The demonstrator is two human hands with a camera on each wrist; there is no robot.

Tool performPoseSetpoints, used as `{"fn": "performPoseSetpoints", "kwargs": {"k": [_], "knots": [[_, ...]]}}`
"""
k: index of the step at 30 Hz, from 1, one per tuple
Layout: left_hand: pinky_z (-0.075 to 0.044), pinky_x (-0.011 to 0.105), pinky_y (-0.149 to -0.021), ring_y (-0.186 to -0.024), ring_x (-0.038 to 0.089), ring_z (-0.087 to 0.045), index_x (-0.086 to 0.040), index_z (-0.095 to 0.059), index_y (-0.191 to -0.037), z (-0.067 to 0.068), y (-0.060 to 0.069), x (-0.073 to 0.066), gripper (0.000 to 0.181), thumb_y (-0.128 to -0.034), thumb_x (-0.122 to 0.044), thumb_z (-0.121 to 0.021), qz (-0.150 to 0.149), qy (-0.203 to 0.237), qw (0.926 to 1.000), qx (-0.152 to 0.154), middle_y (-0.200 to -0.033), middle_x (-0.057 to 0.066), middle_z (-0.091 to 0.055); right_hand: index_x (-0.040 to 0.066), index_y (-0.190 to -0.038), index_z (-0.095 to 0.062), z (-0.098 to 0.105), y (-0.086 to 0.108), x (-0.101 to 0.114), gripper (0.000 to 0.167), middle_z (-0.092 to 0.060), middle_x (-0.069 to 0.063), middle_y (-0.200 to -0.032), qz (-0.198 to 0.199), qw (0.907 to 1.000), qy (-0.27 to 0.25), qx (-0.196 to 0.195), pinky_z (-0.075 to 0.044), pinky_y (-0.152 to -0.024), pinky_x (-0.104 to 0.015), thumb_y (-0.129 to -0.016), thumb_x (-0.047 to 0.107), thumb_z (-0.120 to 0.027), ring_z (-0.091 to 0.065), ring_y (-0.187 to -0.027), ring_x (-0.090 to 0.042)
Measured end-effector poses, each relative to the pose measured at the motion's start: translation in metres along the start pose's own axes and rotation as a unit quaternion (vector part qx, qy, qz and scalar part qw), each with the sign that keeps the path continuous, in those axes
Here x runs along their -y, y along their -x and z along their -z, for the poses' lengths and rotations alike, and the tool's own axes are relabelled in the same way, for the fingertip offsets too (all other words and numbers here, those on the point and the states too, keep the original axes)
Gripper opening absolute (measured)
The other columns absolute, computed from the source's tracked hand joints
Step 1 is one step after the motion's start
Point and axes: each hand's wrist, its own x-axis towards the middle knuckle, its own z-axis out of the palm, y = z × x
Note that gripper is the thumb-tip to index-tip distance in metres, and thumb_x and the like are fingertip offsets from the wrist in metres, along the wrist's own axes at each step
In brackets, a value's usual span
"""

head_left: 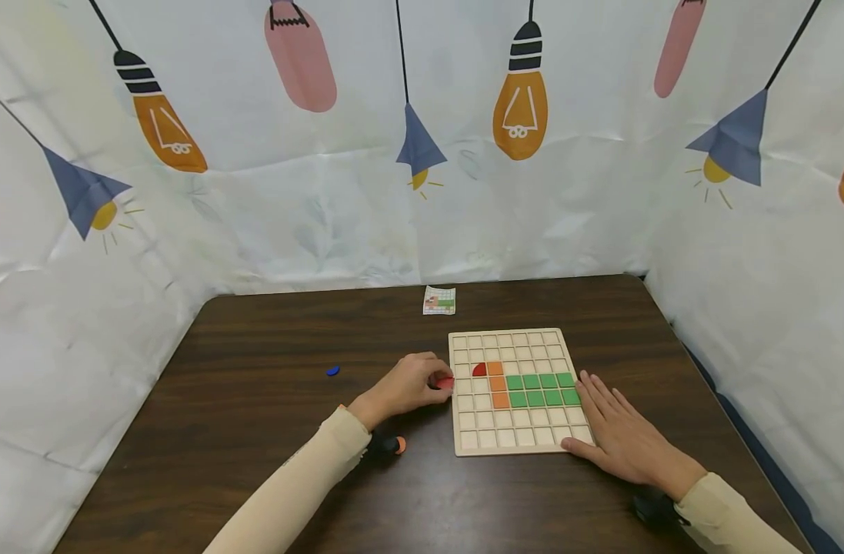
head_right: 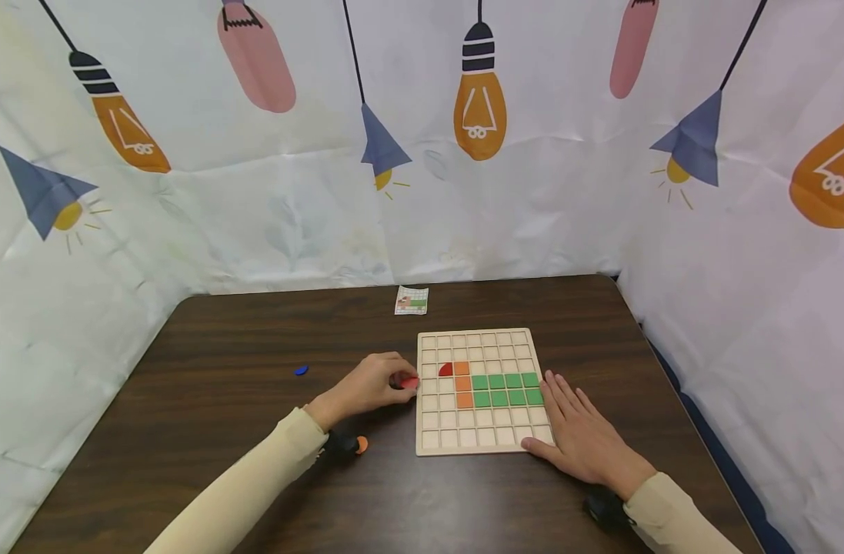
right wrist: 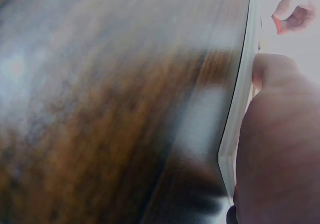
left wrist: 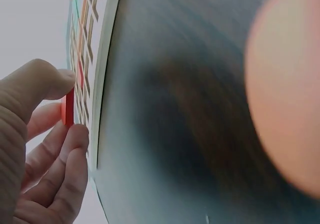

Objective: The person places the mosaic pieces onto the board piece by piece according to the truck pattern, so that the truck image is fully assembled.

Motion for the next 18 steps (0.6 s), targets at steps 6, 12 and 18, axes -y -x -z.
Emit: {"fn": "performPoseSetpoints", "kwargs": {"k": [6, 12, 18], "knots": [[-0.054, 0.020, -0.074, -0.081, 0.008, -0.065, -0.011, -0.078, -0.103, -0.008, -0.007, -0.009, 0.016, -0.0904, -0.021, -0.078, 0.000, 0.001, 0.9999, -0.013, -0.092, 0.000, -0.072, 0.002, -0.165, -0.019, -0.001, 0.000, 0.000, 0.104, -0.018, -0.023, -0.172, 0.004, 1.0000, 0.006, -0.006, -0.026, -0.122, -0.066, -0.096, 0.071, -0.053, -0.023, -0.158, -0.045], [-0.054, 0.021, -0.074, -0.080, 0.008, -0.064, -0.011, -0.078, -0.103, -0.015, -0.012, -0.014, 0.016, -0.0914, -0.021, -0.077, 0.002, -0.009, 0.9999, -0.010, -0.092, 0.000, -0.071, 0.003, -0.165, -0.018, -0.001, 0.001, 0.000, 0.104, -0.016, -0.022, -0.173, -0.001, 1.0000, 0.003, 0.000, -0.025, -0.122, -0.065, -0.096, 0.072, -0.052, -0.021, -0.159, -0.044], [-0.054, 0.021, -0.074, -0.080, 0.007, -0.063, -0.010, -0.079, -0.104, -0.020, -0.015, -0.016, 0.017, -0.0921, -0.023, -0.077, 0.016, -0.014, 0.9998, -0.003, -0.094, 0.001, -0.073, 0.003, -0.166, -0.017, -0.001, 0.000, -0.001, 0.105, -0.016, -0.022, -0.173, -0.004, 1.0000, -0.001, 0.005, -0.025, -0.122, -0.066, -0.095, 0.072, -0.053, -0.020, -0.160, -0.044]]}}
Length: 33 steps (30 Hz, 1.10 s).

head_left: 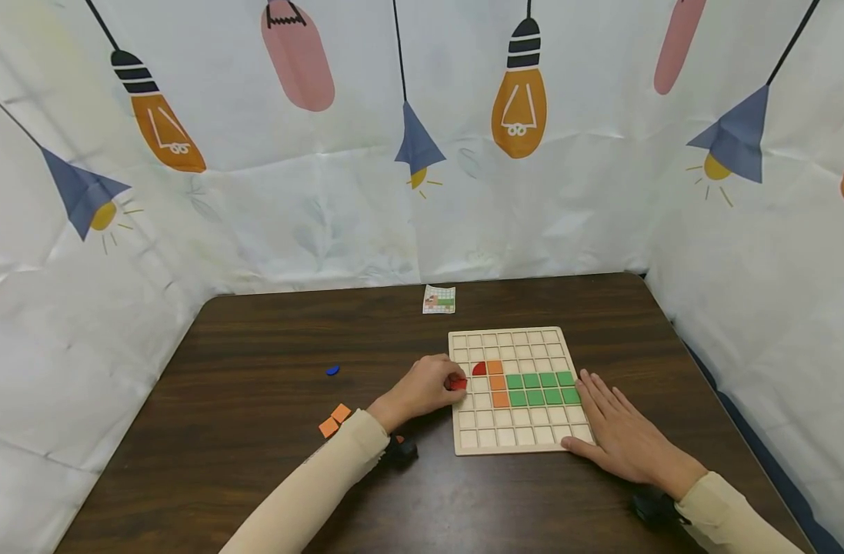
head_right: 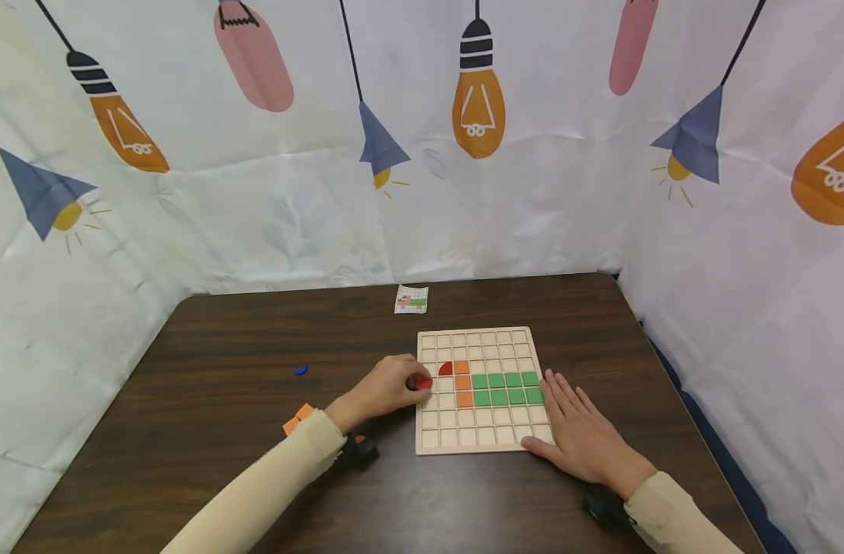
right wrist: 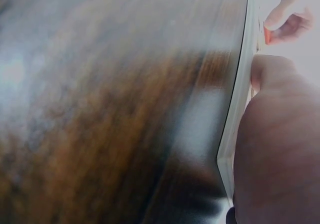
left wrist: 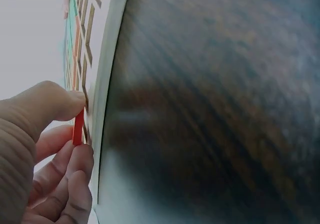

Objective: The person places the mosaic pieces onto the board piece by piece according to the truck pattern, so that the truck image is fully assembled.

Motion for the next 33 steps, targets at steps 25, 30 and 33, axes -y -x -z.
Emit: {"fn": "performPoseSetpoints", "kwargs": {"k": [25, 30, 33], "knots": [[-0.049, 0.016, -0.068, -0.075, 0.006, -0.058, -0.006, -0.080, -0.108, -0.0042, -0.0063, -0.0052, 0.022, -0.0910, -0.020, -0.079, 0.009, 0.002, 0.9999, 0.003, -0.092, 0.004, -0.073, 0.003, -0.166, -0.017, 0.0011, -0.0003, 0.0006, 0.106, -0.014, -0.022, -0.174, -0.002, 1.0000, -0.005, 0.006, -0.025, -0.122, -0.067, -0.095, 0.073, -0.053, -0.020, -0.160, -0.045], [-0.047, 0.016, -0.068, -0.074, 0.005, -0.054, -0.005, -0.080, -0.108, -0.0040, -0.0067, -0.0060, 0.021, -0.0905, -0.017, -0.078, 0.002, -0.001, 1.0000, 0.000, -0.090, 0.004, -0.073, 0.002, -0.165, -0.017, 0.0008, -0.0006, 0.0002, 0.106, -0.015, -0.023, -0.173, -0.001, 1.0000, -0.004, 0.006, -0.024, -0.123, -0.067, -0.095, 0.073, -0.053, -0.020, -0.160, -0.045], [-0.046, 0.017, -0.067, -0.073, 0.006, -0.053, -0.006, -0.080, -0.108, -0.0038, -0.0069, -0.0062, 0.021, -0.0907, -0.017, -0.078, 0.000, -0.002, 1.0000, 0.002, -0.090, 0.004, -0.073, 0.002, -0.165, -0.017, 0.0019, -0.0005, 0.0012, 0.105, -0.015, -0.023, -0.173, 0.002, 1.0000, -0.003, 0.005, -0.025, -0.122, -0.067, -0.095, 0.072, -0.053, -0.021, -0.159, -0.045]]}}
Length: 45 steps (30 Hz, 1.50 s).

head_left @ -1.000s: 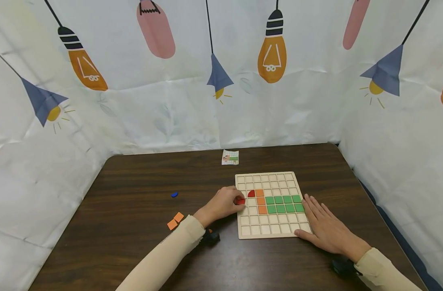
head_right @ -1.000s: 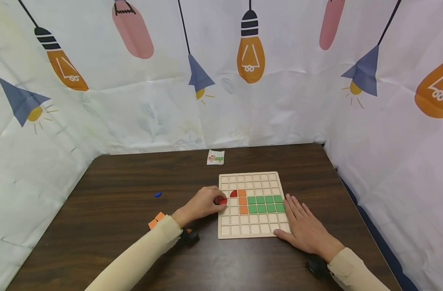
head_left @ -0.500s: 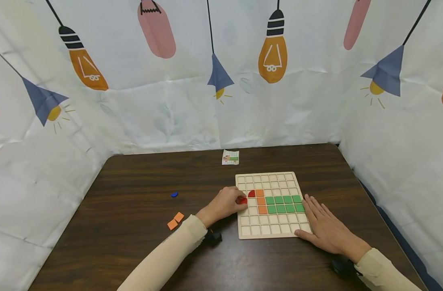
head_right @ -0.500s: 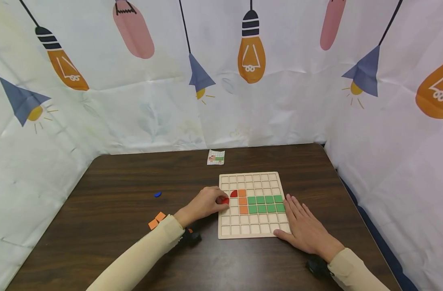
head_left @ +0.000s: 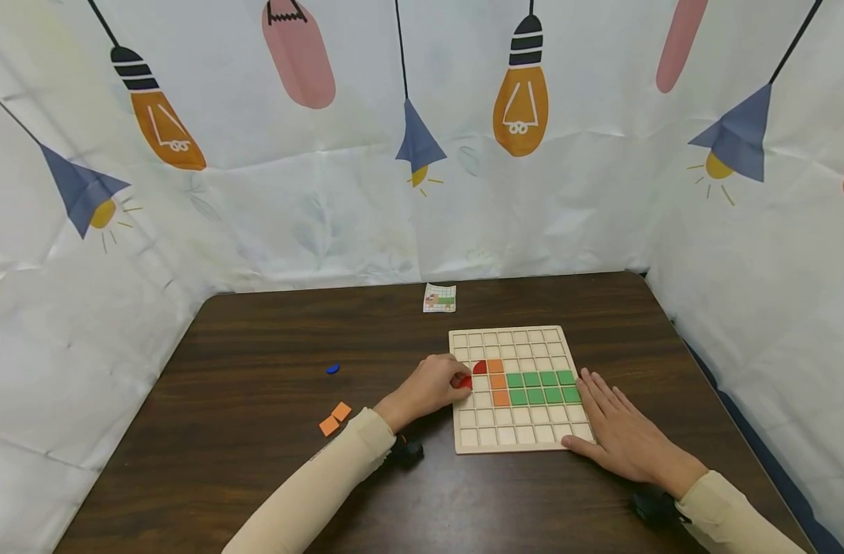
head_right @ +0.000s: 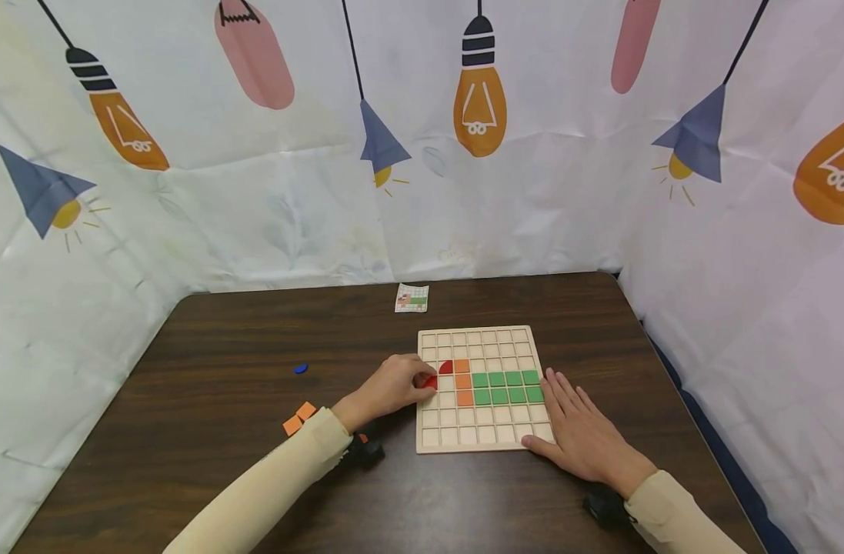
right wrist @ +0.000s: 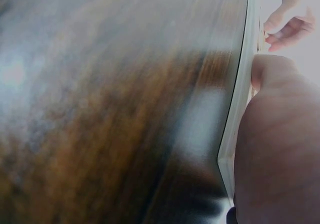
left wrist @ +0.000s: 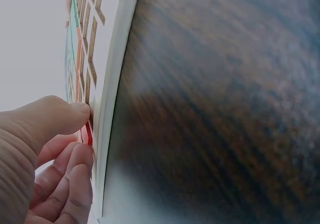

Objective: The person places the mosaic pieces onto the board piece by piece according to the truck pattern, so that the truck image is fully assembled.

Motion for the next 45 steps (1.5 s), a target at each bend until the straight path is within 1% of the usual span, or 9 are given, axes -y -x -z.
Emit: {"fn": "performPoseSetpoints", "kwargs": {"k": [6, 11, 17, 20, 25, 30, 34, 40, 45], "knots": [[-0.045, 0.017, -0.067, -0.073, 0.005, -0.053, -0.006, -0.080, -0.108, 0.002, 0.000, 0.001, 0.019, -0.0914, -0.016, -0.077, -0.006, -0.001, 1.0000, 0.003, -0.089, 0.003, -0.073, 0.002, -0.165, -0.017, 0.001, -0.001, 0.001, 0.105, -0.016, -0.024, -0.173, 0.003, 1.0000, 0.003, -0.003, -0.025, -0.122, -0.067, -0.096, 0.072, -0.052, -0.022, -0.159, -0.046], [-0.048, 0.019, -0.070, -0.074, 0.005, -0.055, -0.007, -0.080, -0.108, 0.006, 0.003, 0.002, 0.018, -0.0924, -0.016, -0.076, -0.007, 0.011, 0.9999, 0.010, -0.088, 0.002, -0.072, 0.001, -0.165, -0.019, 0.001, 0.000, 0.002, 0.103, -0.018, -0.025, -0.172, 0.008, 0.9999, 0.008, -0.012, -0.026, -0.122, -0.067, -0.096, 0.070, -0.054, -0.024, -0.158, -0.047], [-0.058, 0.026, -0.079, -0.084, 0.012, -0.069, -0.006, -0.078, -0.116, 0.011, 0.009, 0.006, 0.025, -0.0930, -0.017, -0.075, 0.006, 0.023, 0.9996, 0.016, -0.098, 0.005, -0.075, 0.001, -0.165, -0.019, 0.002, 0.001, 0.002, 0.102, -0.018, -0.025, -0.172, 0.010, 0.9998, 0.009, -0.011, -0.026, -0.122, -0.067, -0.097, 0.068, -0.054, -0.024, -0.157, -0.047], [-0.060, 0.030, -0.081, -0.088, 0.015, -0.071, -0.005, -0.077, -0.117, 0.014, 0.014, 0.011, 0.028, -0.0927, -0.017, -0.075, 0.010, 0.022, 0.9997, 0.009, -0.103, 0.007, -0.075, 0.000, -0.164, -0.019, 0.002, 0.001, 0.003, 0.102, -0.019, -0.026, -0.171, 0.014, 0.9998, 0.011, -0.011, -0.027, -0.121, -0.067, -0.097, 0.068, -0.054, -0.025, -0.157, -0.047], [-0.060, 0.030, -0.078, -0.087, 0.016, -0.072, -0.003, -0.077, -0.114, 0.021, 0.021, 0.023, 0.026, -0.0909, -0.015, -0.077, 0.005, 0.007, 0.9999, -0.012, -0.103, 0.008, -0.074, 0.000, -0.164, -0.019, 0.001, 0.001, 0.003, 0.103, -0.018, -0.026, -0.172, 0.014, 0.9998, 0.012, -0.012, -0.027, -0.121, -0.067, -0.097, 0.069, -0.053, -0.024, -0.157, -0.048], [-0.061, 0.030, -0.078, -0.089, 0.017, -0.072, -0.005, -0.078, -0.115, 0.033, 0.029, 0.032, 0.027, -0.0908, -0.017, -0.078, 0.037, 0.014, 0.9991, -0.016, -0.103, 0.008, -0.075, 0.000, -0.165, -0.017, 0.001, 0.000, 0.002, 0.103, -0.017, -0.026, -0.172, 0.011, 0.9999, 0.005, -0.006, -0.025, -0.121, -0.068, -0.097, 0.069, -0.053, -0.022, -0.158, -0.048], [-0.060, 0.030, -0.078, -0.089, 0.017, -0.072, -0.006, -0.078, -0.115, 0.043, 0.037, 0.041, 0.028, -0.0906, -0.018, -0.079, 0.060, 0.016, 0.9977, -0.028, -0.103, 0.007, -0.075, 0.001, -0.165, -0.016, 0.001, 0.000, 0.002, 0.104, -0.014, -0.025, -0.173, 0.003, 1.0000, 0.001, 0.005, -0.022, -0.123, -0.068, -0.096, 0.070, -0.053, -0.019, -0.159, -0.047], [-0.061, 0.033, -0.079, -0.090, 0.018, -0.071, -0.005, -0.077, -0.116, 0.058, 0.051, 0.056, 0.027, -0.0914, -0.017, -0.078, 0.083, 0.008, 0.9955, -0.045, -0.104, 0.008, -0.074, 0.000, -0.165, -0.017, 0.002, 0.000, 0.002, 0.104, -0.015, -0.026, -0.172, 0.004, 1.0000, 0.000, 0.008, -0.023, -0.121, -0.068, -0.096, 0.069, -0.054, -0.020, -0.158, -0.048], [-0.061, 0.036, -0.080, -0.092, 0.020, -0.071, -0.005, -0.077, -0.117, 0.070, 0.063, 0.070, 0.027, -0.0920, -0.016, -0.077, 0.113, 0.003, 0.9917, -0.060, -0.106, 0.008, -0.074, 0.000, -0.164, -0.019, 0.002, 0.001, 0.004, 0.103, -0.016, -0.026, -0.172, 0.007, 1.0000, -0.001, 0.004, -0.024, -0.121, -0.068, -0.096, 0.069, -0.054, -0.022, -0.157, -0.049]]}}
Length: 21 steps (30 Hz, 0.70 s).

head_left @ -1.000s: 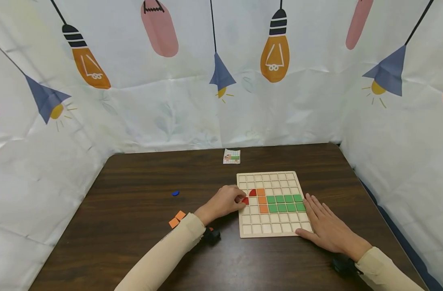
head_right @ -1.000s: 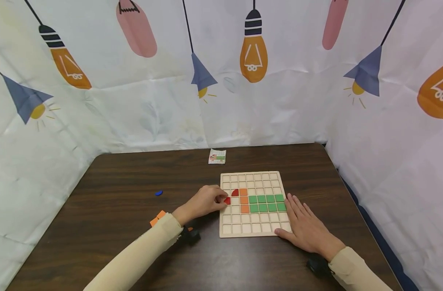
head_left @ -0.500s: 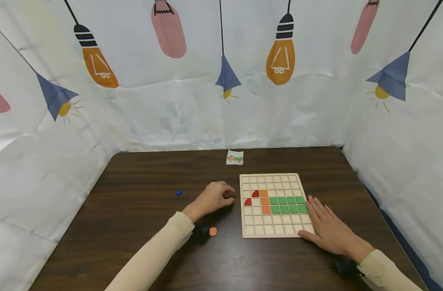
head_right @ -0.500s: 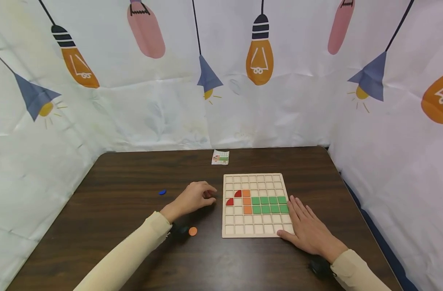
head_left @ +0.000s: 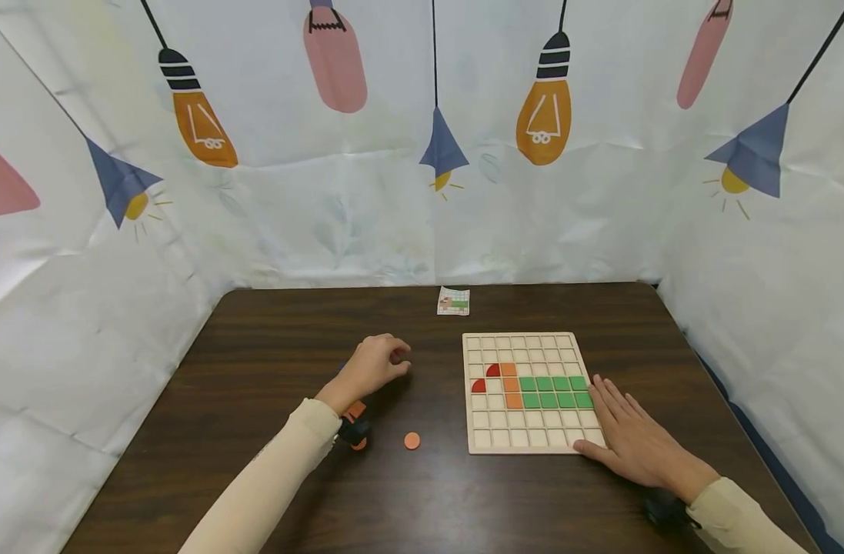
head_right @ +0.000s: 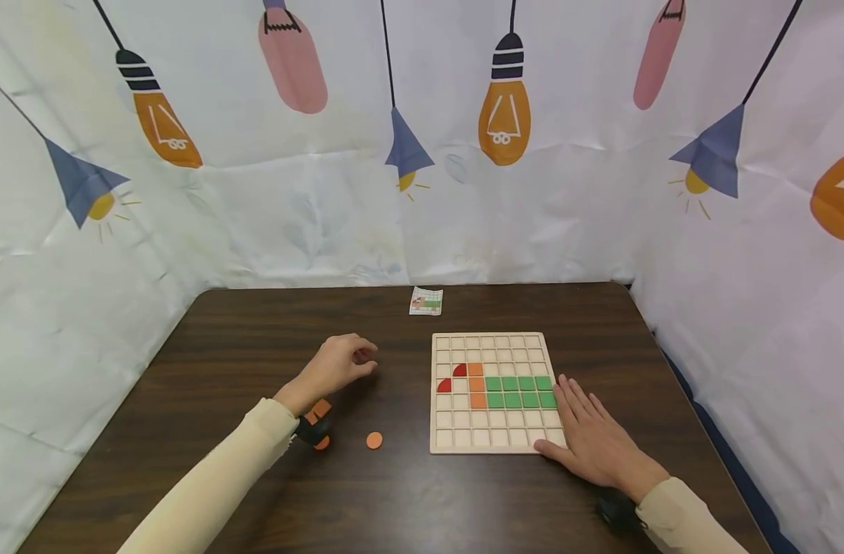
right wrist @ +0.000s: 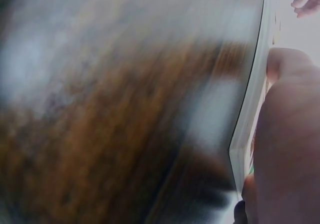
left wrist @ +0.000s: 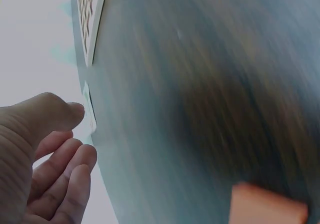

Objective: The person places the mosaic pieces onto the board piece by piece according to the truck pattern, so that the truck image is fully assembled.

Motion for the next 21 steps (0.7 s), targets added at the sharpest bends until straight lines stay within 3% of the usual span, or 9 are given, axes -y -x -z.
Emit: {"fn": "performPoseSetpoints", "kwargs": {"k": [21], "knots": [[-0.062, 0.043, -0.082, -0.096, 0.027, -0.072, -0.001, -0.075, -0.119, 0.041, 0.026, 0.049, 0.028, -0.0934, -0.011, -0.075, 0.049, -0.036, 0.9981, 0.003, -0.109, 0.014, -0.074, 0.001, -0.165, -0.015, -0.002, -0.001, -0.001, 0.104, -0.015, -0.026, -0.172, -0.002, 1.0000, -0.002, -0.002, -0.025, -0.119, -0.067, -0.096, 0.067, -0.056, -0.021, -0.158, -0.048]]}}
